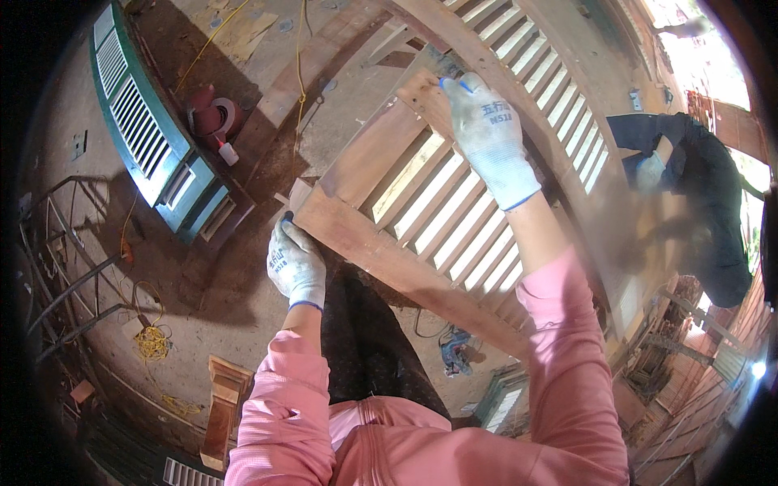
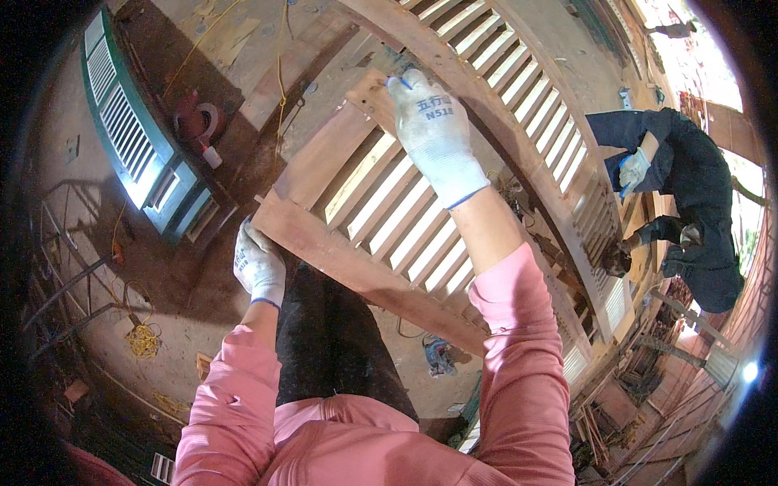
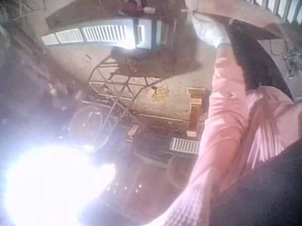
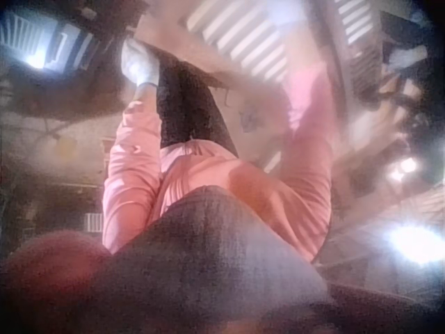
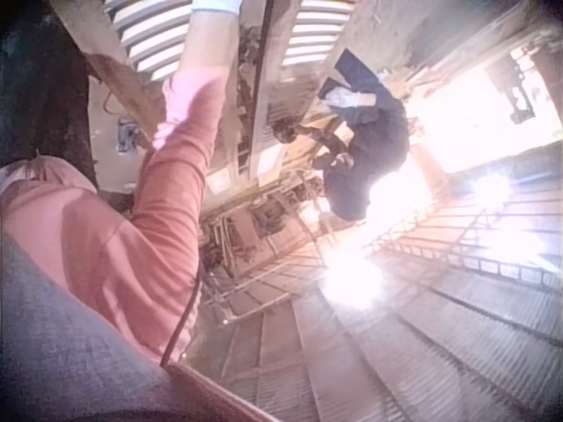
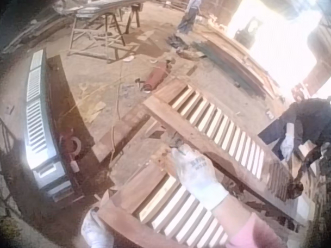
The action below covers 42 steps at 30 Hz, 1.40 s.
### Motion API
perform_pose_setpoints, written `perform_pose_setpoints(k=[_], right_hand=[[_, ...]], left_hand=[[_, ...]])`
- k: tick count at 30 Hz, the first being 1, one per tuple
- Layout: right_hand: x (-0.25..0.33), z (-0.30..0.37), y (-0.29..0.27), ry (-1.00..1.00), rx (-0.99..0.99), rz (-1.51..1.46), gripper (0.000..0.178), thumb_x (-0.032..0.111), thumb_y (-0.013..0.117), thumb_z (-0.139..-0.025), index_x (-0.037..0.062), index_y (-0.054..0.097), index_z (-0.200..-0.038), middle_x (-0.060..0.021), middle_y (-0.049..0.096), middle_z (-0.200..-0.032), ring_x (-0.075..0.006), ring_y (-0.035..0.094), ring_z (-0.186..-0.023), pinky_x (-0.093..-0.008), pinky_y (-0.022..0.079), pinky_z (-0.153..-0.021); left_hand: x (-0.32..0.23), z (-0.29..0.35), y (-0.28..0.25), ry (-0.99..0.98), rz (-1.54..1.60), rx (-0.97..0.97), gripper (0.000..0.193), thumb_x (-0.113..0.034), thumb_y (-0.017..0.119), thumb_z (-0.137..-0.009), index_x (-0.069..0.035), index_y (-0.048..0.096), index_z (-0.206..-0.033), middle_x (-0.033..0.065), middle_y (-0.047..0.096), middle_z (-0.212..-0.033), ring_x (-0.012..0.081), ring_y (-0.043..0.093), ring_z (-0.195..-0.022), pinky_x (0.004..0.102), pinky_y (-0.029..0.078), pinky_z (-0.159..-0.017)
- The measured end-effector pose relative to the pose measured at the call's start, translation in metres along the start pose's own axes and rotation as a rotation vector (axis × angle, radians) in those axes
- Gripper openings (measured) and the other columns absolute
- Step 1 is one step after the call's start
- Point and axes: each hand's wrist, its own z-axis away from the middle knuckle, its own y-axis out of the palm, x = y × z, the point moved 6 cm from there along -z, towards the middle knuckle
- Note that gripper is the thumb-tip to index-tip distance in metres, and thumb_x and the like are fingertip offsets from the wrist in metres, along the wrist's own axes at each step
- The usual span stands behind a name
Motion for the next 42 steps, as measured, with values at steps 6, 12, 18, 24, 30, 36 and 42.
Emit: perform_pose_setpoints(k=[6, 12, 18, 24, 30, 36, 42], right_hand=[[0.007, 0.004, -0.005, -0.131, 0.124, 0.058, 0.026, 0.009, 0.057, -0.094, 0.0089, 0.069, -0.117, -0.0148, 0.067, -0.111, -0.0329, 0.069, -0.1, -0.0438, 0.058, -0.085], [-0.007, -0.004, -0.01, -0.044, 0.057, -0.062, 0.031, 0.007, 0.054, -0.096, 0.0102, 0.07, -0.123, -0.0141, 0.067, -0.119, -0.0326, 0.069, -0.105, -0.0435, 0.057, -0.091], [-0.001, -0.001, -0.007, -0.126, 0.121, 0.042, 0.031, 0.008, 0.054, -0.097, 0.0096, 0.07, -0.123, -0.0145, 0.067, -0.119, -0.0332, 0.069, -0.105, -0.0436, 0.057, -0.09], [-0.004, -0.004, -0.001, -0.063, 0.105, 0.014, 0.034, 0.009, 0.056, -0.096, 0.0102, 0.066, -0.129, -0.0148, 0.066, -0.118, -0.0324, 0.069, -0.104, -0.0445, 0.057, -0.089], [0.003, 0.016, 0.017, -0.199, 0.066, 0.146, 0.045, 0.004, 0.054, -0.093, 0.0094, 0.059, -0.137, -0.0134, 0.067, -0.116, -0.0326, 0.066, -0.106, -0.0437, 0.056, -0.088], [0.006, 0.007, 0.007, -0.214, 0.22, 0.137, 0.043, 0.003, 0.053, -0.094, 0.0069, 0.058, -0.136, -0.0141, 0.066, -0.123, -0.0314, 0.065, -0.111, -0.0435, 0.055, -0.093], [-0.007, -0.002, -0.001, -0.164, 0.288, 0.063, 0.034, 0.008, 0.053, -0.099, 0.0084, 0.065, -0.13, -0.0151, 0.067, -0.122, -0.0325, 0.067, -0.113, -0.0423, 0.054, -0.097]], left_hand=[[0.001, 0.0, 0.002, 0.004, 0.0, 0.0, 0.041, -0.028, 0.038, -0.109, -0.006, 0.07, -0.123, 0.0167, 0.072, -0.12, 0.0361, 0.067, -0.111, 0.0447, 0.052, -0.097], [0.001, -0.001, 0.001, -0.003, 0.002, 0.006, 0.042, -0.029, 0.037, -0.109, -0.007, 0.07, -0.124, 0.0168, 0.072, -0.12, 0.0361, 0.067, -0.111, 0.0445, 0.052, -0.097], [0.001, 0.0, 0.001, 0.007, 0.016, 0.01, 0.043, -0.03, 0.036, -0.109, -0.007, 0.069, -0.125, 0.0167, 0.072, -0.12, 0.0359, 0.067, -0.112, 0.044, 0.052, -0.098], [0.001, 0.0, 0.001, 0.006, 0.015, 0.005, 0.043, -0.03, 0.036, -0.109, -0.007, 0.069, -0.125, 0.0165, 0.072, -0.12, 0.0359, 0.067, -0.112, 0.0441, 0.052, -0.097], [-0.001, 0.0, -0.001, -0.001, 0.012, 0.015, 0.042, -0.029, 0.037, -0.109, -0.007, 0.07, -0.124, 0.0164, 0.072, -0.12, 0.0359, 0.067, -0.112, 0.0442, 0.052, -0.097], [0.0, 0.0, 0.0, 0.009, 0.011, -0.003, 0.042, -0.029, 0.037, -0.109, -0.008, 0.07, -0.124, 0.0157, 0.072, -0.12, 0.0353, 0.067, -0.111, 0.0444, 0.052, -0.097], [-0.001, 0.0, 0.0, 0.028, 0.008, 0.001, 0.042, -0.028, 0.037, -0.109, -0.007, 0.07, -0.123, 0.0155, 0.072, -0.119, 0.0351, 0.068, -0.11, 0.0443, 0.052, -0.096]])
